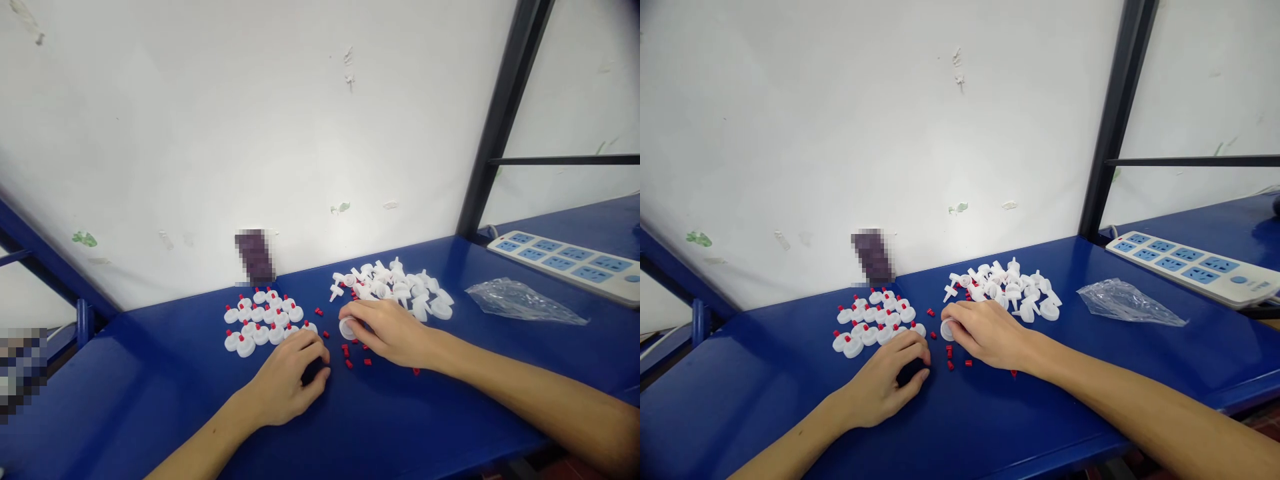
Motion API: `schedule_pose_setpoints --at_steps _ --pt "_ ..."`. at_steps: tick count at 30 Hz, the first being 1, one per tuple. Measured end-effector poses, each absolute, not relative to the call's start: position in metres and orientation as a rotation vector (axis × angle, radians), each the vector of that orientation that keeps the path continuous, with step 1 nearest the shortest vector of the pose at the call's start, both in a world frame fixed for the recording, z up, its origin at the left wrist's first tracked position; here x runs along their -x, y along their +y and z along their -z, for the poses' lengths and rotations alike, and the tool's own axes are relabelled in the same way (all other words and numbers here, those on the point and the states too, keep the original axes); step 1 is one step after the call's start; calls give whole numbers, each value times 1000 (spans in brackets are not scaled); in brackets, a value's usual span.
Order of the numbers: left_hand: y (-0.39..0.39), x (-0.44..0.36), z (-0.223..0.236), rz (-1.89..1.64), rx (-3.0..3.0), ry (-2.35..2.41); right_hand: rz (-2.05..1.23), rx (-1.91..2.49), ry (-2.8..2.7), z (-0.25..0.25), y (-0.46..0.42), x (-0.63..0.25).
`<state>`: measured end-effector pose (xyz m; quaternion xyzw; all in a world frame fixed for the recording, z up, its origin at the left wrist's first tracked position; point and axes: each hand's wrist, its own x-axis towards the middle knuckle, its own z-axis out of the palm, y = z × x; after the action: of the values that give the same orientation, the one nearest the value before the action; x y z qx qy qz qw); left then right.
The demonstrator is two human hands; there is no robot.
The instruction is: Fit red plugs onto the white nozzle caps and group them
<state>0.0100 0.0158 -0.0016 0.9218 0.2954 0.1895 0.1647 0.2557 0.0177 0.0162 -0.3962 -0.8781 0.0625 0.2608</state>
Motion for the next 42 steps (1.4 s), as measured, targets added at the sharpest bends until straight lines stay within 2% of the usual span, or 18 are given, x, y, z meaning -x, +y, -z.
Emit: schedule_pose_setpoints --at_steps 8,13,25,32,42 --pt "26 -11 10 -650 -2573 1127 -169 1144 -2381 -10 21 -255" --pt "25 -8 12 -693 -2639 1079 -148 1128 -2403 -10 21 -255" --pt "28 -4 20 -509 -2736 1270 -153 1067 -2380 -9 20 -255" --pt "24 -10 9 -693 -2700 1152 -191 1015 -2342 -12 18 -255" --pt "22 -7 9 -563 -2683 1131 -104 1095 -2282 -15 13 -253"
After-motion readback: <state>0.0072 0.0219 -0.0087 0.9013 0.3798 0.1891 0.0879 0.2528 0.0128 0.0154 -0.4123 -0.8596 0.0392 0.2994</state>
